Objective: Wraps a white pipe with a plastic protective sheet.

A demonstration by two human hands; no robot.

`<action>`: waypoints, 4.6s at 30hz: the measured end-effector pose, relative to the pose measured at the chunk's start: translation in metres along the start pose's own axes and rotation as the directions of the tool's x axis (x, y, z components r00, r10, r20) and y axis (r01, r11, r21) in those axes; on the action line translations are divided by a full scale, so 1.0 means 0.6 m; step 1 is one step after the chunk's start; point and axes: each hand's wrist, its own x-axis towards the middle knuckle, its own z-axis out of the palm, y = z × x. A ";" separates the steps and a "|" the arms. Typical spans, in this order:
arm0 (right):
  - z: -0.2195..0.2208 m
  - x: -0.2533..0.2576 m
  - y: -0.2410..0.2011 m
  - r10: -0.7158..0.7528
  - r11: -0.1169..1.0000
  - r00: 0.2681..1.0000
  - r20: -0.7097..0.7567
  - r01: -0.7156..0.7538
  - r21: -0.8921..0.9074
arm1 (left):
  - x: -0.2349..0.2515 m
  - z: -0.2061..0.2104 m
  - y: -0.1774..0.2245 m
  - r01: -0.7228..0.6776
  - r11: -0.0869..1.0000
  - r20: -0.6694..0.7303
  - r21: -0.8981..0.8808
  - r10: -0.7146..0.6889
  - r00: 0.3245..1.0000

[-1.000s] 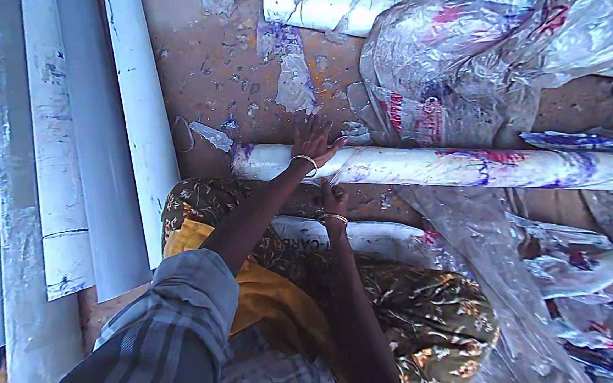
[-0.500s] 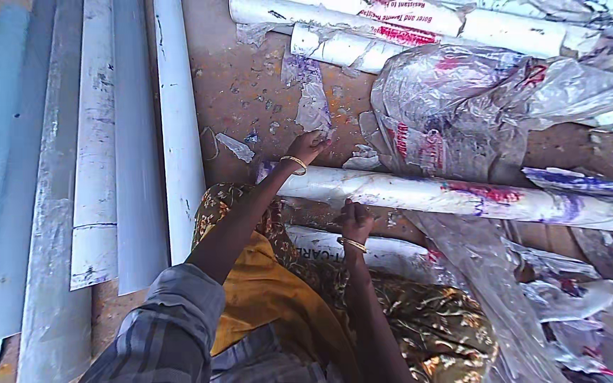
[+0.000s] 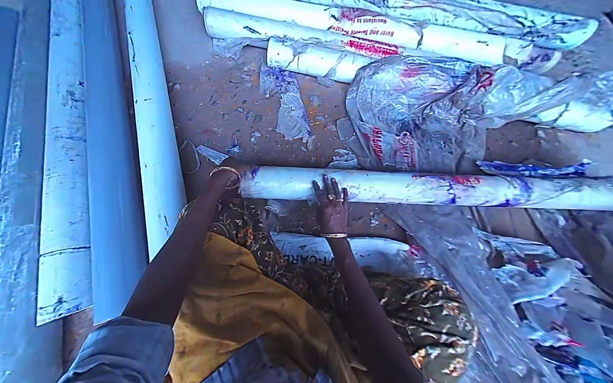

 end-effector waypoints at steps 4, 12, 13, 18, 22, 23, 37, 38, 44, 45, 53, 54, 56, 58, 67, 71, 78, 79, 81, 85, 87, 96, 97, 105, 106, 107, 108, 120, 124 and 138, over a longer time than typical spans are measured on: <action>-0.034 0.110 0.022 0.044 0.992 0.983 0.179 -0.065 0.111 | 0.071 0.004 -0.005 0.016 0.886 -0.003 -0.463 -0.019 1.000; -0.062 0.232 0.036 0.115 0.978 0.909 0.400 -0.175 0.116 | 0.030 -0.048 -0.048 -0.198 0.876 -0.092 -0.439 0.175 0.980; -0.060 0.233 0.038 0.118 0.974 0.912 0.393 -0.183 0.132 | 0.024 -0.050 -0.047 -0.210 0.869 -0.099 -0.449 0.185 0.978; -0.053 0.227 0.037 0.151 0.958 0.921 0.360 -0.226 0.177 | 0.045 -0.040 -0.035 -0.284 0.884 -0.096 -0.370 0.268 0.959; -0.061 0.221 0.028 0.183 0.957 0.907 0.378 -0.252 0.141 | 0.050 -0.040 -0.028 -0.441 0.889 -0.126 -0.124 0.427 0.895; -0.061 0.219 0.028 0.187 0.957 0.908 0.376 -0.254 0.138 | 0.048 -0.041 -0.026 -0.467 0.882 -0.124 -0.062 0.457 0.881; -0.051 0.195 -0.024 0.274 0.945 0.819 0.504 -0.131 -0.300 | 0.040 -0.016 0.000 -0.456 0.812 -0.128 0.364 0.529 0.839; -0.047 0.185 -0.026 0.275 0.945 0.835 0.477 -0.143 -0.293 | 0.037 -0.014 0.007 -0.428 0.831 -0.145 0.357 0.501 0.853; -0.005 0.098 -0.026 0.233 0.949 0.948 0.215 -0.174 -0.262 | 0.032 0.007 0.036 -0.367 0.859 -0.246 0.358 0.466 0.850; 0.001 0.083 -0.027 0.216 0.953 0.963 0.160 -0.173 -0.249 | 0.032 0.010 0.038 -0.373 0.861 -0.266 0.346 0.472 0.841; 0.038 -0.003 -0.031 0.102 0.959 0.985 -0.138 -0.135 -0.249 | 0.029 0.017 0.042 -0.430 0.882 -0.431 0.194 0.470 0.770; 0.039 -0.005 -0.032 0.106 0.958 0.984 -0.142 -0.139 -0.251 | 0.030 0.018 0.042 -0.423 0.889 -0.448 0.173 0.454 0.770; 0.040 -0.008 -0.034 0.109 0.954 0.982 -0.151 -0.146 -0.262 | 0.031 0.018 0.041 -0.404 0.905 -0.478 0.133 0.416 0.773; 0.039 -0.009 -0.036 0.110 0.954 0.981 -0.158 -0.149 -0.260 | 0.031 0.018 0.042 -0.386 0.917 -0.491 0.104 0.385 0.781; 0.040 0.033 -0.050 0.287 0.917 0.950 0.121 -0.236 -0.322 | 0.063 -0.009 0.021 -0.412 0.882 -0.428 -0.227 0.290 0.856; 0.016 0.111 -0.053 0.336 0.908 0.904 0.265 -0.237 -0.345 | 0.046 -0.032 -0.013 -0.267 0.957 -0.274 -0.118 0.227 0.934; -0.018 0.209 -0.045 0.360 0.903 0.793 0.492 -0.164 -0.397 | 0.039 -0.031 -0.040 -0.260 0.928 -0.045 -0.267 0.257 0.965; -0.019 0.210 -0.045 0.362 0.902 0.790 0.495 -0.162 -0.400 | 0.039 -0.031 -0.037 -0.244 0.930 -0.053 -0.274 0.239 0.970; -0.016 0.207 -0.045 0.362 0.902 0.799 0.481 -0.170 -0.397 | 0.039 -0.027 -0.034 -0.210 0.934 -0.083 -0.289 0.194 0.978; -0.014 0.203 -0.045 0.369 0.898 0.802 0.469 -0.179 -0.402 | 0.029 -0.013 -0.015 -0.167 0.985 -0.197 -0.044 0.155 0.968; -0.013 0.206 -0.045 0.364 0.902 0.802 0.474 -0.175 -0.396 | -0.009 -0.005 0.011 -0.091 0.988 -0.247 0.122 0.119 0.962; -0.011 0.192 -0.050 0.350 0.909 0.828 0.438 -0.187 -0.373 | -0.069 0.019 0.047 -0.004 0.936 -0.305 0.352 0.119 0.945; -0.011 0.192 -0.049 0.350 0.909 0.828 0.438 -0.188 -0.371 | -0.070 0.020 0.048 -0.004 0.933 -0.304 0.359 0.121 0.945; -0.017 0.187 -0.056 0.340 0.911 0.834 0.435 -0.176 -0.373 | -0.057 0.012 0.041 0.035 0.981 -0.218 0.191 0.007 0.976; -0.017 0.185 -0.056 0.334 0.912 0.841 0.426 -0.173 -0.373 | -0.054 0.010 0.043 0.052 0.981 -0.202 0.186 -0.014 0.979; -0.018 0.183 -0.055 0.329 0.913 0.847 0.418 -0.173 -0.368 | -0.050 0.010 0.042 0.062 0.982 -0.194 0.181 -0.027 0.981; -0.017 0.180 -0.054 0.325 0.915 0.853 0.407 -0.176 -0.362 | -0.047 0.010 0.041 0.067 0.983 -0.192 0.169 -0.034 0.981; -0.007 0.163 -0.052 0.327 0.917 0.865 0.381 -0.194 -0.348 | -0.023 0.024 0.062 -0.541 0.602 -0.354 -0.587 0.410 0.840; 0.000 0.165 -0.047 0.321 0.921 0.865 0.385 -0.189 -0.341 | 0.018 -0.033 -0.027 -0.617 0.773 -0.328 -0.147 0.550 0.768; 0.006 0.163 -0.040 0.303 0.938 0.877 0.373 -0.206 -0.278 | 0.036 -0.068 -0.070 -0.801 0.368 0.229 0.472 0.826 0.515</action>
